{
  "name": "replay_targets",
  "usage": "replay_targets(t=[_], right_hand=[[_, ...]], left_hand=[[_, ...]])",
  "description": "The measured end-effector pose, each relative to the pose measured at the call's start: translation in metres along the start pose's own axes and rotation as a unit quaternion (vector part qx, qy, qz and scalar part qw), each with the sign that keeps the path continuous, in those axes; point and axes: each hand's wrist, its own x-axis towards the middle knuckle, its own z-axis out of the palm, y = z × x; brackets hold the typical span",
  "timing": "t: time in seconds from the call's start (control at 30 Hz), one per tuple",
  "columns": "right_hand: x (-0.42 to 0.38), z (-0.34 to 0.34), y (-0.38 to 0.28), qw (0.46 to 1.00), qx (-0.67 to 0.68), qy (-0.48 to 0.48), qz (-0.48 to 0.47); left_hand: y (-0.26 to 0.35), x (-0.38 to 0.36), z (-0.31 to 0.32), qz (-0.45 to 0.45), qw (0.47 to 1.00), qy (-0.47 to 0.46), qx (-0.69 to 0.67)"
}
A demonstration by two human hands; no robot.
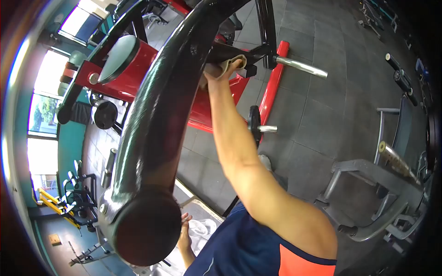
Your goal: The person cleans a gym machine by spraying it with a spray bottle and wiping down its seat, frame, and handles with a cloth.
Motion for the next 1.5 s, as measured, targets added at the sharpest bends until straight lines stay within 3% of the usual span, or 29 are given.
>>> replay_targets(t=[0.03, 0.07, 0.13, 0.2, 0.3, 0.33, 0.37, 0.43, 0.5, 0.53, 0.57, 0.6, 0.63, 0.67, 0.77, 0.8, 0.9, 1.0, 1.1, 1.17, 1.27, 1.4, 1.47, 1.5], right_hand=[[0.003, -0.004, -0.001, 1.0, -0.003, -0.008, -0.001], [-0.01, -0.003, 0.004, 0.996, -0.016, -0.079, 0.044], [-0.045, 0.011, 0.048, 0.996, -0.079, 0.033, 0.002], [-0.067, -0.011, 0.065, 0.993, -0.099, -0.006, -0.057], [-0.149, 0.024, 0.058, 0.979, -0.173, 0.083, -0.069], [-0.174, 0.03, 0.049, 0.963, -0.225, 0.089, -0.122], [-0.199, 0.036, 0.038, 0.94, -0.277, 0.098, -0.172], [-0.238, 0.059, 0.01, 0.936, -0.292, -0.007, -0.196], [-0.258, 0.06, -0.017, 0.94, -0.242, -0.144, -0.192], [-0.256, 0.057, -0.018, 0.904, -0.304, -0.181, -0.239], [-0.252, 0.048, -0.018, 0.889, -0.369, -0.139, -0.232], [-0.241, 0.033, -0.013, 0.853, -0.458, -0.092, -0.234], [-0.222, 0.016, -0.002, 0.778, -0.573, -0.068, -0.248], [-0.196, -0.002, 0.012, 0.67, -0.688, -0.078, -0.27], [-0.119, -0.049, 0.039, 0.219, -0.875, -0.179, -0.392], [-0.101, -0.056, 0.038, 0.153, -0.877, -0.192, -0.413], [-0.037, -0.067, 0.017, 0.57, -0.789, -0.128, -0.188], [0.025, -0.129, -0.044, 0.28, -0.942, -0.164, 0.078], [-0.022, -0.127, -0.063, 0.423, -0.888, -0.152, -0.094], [-0.055, -0.159, -0.06, 0.408, -0.844, -0.142, -0.317], [-0.096, -0.18, -0.084, 0.263, -0.916, -0.178, -0.246], [-0.043, -0.134, -0.108, 0.21, -0.914, -0.259, -0.23], [0.011, -0.128, -0.109, 0.23, -0.961, -0.152, -0.012], [0.028, -0.101, -0.104, 0.215, -0.956, -0.097, 0.175]], left_hand=[[-0.019, 0.0, -0.015, 0.023, 0.999, 0.008, -0.021], [-0.025, -0.001, -0.03, 0.026, 0.999, -0.001, 0.028], [-0.034, -0.007, -0.044, 0.01, 0.999, -0.017, 0.048], [-0.029, -0.015, -0.059, -0.029, 0.999, -0.037, 0.01], [-0.042, -0.016, -0.084, -0.032, 0.998, -0.04, 0.045], [-0.035, -0.018, -0.083, -0.061, 0.997, -0.022, 0.044], [-0.038, -0.018, -0.089, -0.034, 0.997, -0.021, 0.073], [-0.048, -0.016, -0.096, 0.022, 0.992, -0.02, 0.126], [-0.046, -0.01, -0.088, -0.01, 0.997, -0.008, 0.078], [-0.051, -0.003, -0.088, -0.016, 0.997, -0.004, 0.081], [-0.055, 0.002, -0.085, -0.021, 0.996, 0.0, 0.085], [-0.041, 0.006, -0.075, -0.017, 0.991, -0.022, 0.127], [-0.024, 0.008, -0.062, -0.026, 0.995, -0.03, 0.094], [-0.007, 0.012, -0.046, -0.034, 0.997, -0.038, 0.059], [0.015, 0.026, -0.02, -0.051, 0.995, -0.051, 0.067], [0.015, 0.03, -0.02, -0.048, 0.991, -0.074, 0.096], [0.025, 0.036, -0.001, -0.046, 0.991, -0.068, 0.109], [0.027, 0.033, 0.018, -0.094, 0.992, -0.047, 0.064], [0.028, 0.036, 0.03, -0.11, 0.988, -0.063, 0.087], [0.033, 0.042, 0.044, -0.106, 0.99, -0.063, 0.071], [0.042, 0.047, 0.061, -0.107, 0.993, -0.033, 0.034], [0.046, 0.059, 0.073, -0.115, 0.991, -0.043, 0.054], [0.047, 0.064, 0.076, -0.109, 0.989, -0.076, 0.063], [0.047, 0.065, 0.078, -0.104, 0.988, -0.092, 0.072]])
